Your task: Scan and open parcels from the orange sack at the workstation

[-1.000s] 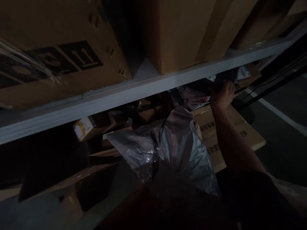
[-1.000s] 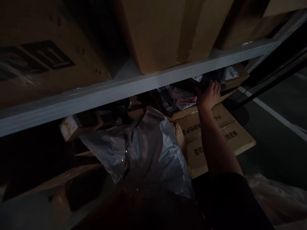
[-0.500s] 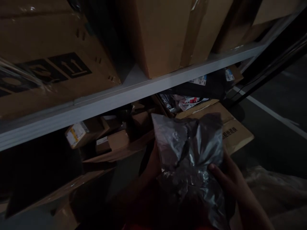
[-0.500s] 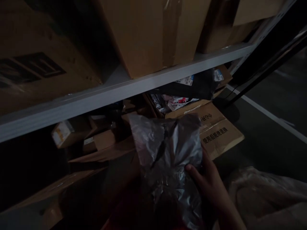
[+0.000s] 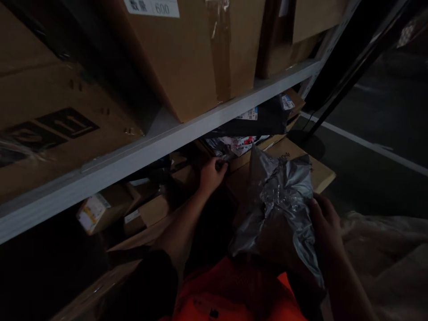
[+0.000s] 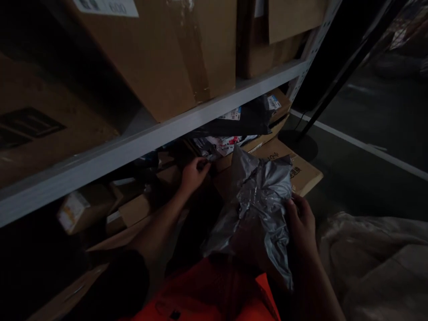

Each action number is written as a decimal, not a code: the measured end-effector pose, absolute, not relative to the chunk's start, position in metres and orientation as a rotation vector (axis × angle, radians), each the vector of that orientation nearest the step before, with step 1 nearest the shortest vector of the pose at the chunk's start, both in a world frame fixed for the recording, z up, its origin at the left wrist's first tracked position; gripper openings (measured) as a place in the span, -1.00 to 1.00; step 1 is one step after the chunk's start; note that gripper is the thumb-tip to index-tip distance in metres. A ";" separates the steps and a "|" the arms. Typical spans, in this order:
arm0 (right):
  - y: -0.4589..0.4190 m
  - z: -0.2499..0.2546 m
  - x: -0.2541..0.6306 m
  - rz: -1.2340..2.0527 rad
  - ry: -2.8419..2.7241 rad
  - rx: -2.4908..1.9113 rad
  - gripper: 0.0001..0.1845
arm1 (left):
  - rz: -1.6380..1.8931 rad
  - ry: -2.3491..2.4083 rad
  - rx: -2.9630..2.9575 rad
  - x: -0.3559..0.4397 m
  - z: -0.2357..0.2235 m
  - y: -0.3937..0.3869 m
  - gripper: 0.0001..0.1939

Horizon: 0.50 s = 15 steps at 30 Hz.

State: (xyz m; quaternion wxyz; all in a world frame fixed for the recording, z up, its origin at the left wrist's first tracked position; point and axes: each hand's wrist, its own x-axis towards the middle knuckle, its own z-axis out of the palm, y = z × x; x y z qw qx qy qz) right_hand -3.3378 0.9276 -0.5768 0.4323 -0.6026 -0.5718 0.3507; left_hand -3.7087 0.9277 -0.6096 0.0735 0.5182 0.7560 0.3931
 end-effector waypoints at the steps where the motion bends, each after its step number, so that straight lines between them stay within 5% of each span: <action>1: 0.924 -0.575 -3.338 0.865 -1.440 -1.494 -0.21 | 1.095 2.302 1.656 -3.720 -0.608 0.932 -0.68; 7: 0.917 -0.570 -3.333 0.897 -1.583 -1.401 -0.04 | 0.384 2.407 1.998 -3.714 -0.610 0.977 -0.61; 15: 0.912 -0.564 -3.344 0.917 -1.704 -1.569 0.29 | 0.248 2.291 1.923 -3.678 -0.611 1.032 -0.66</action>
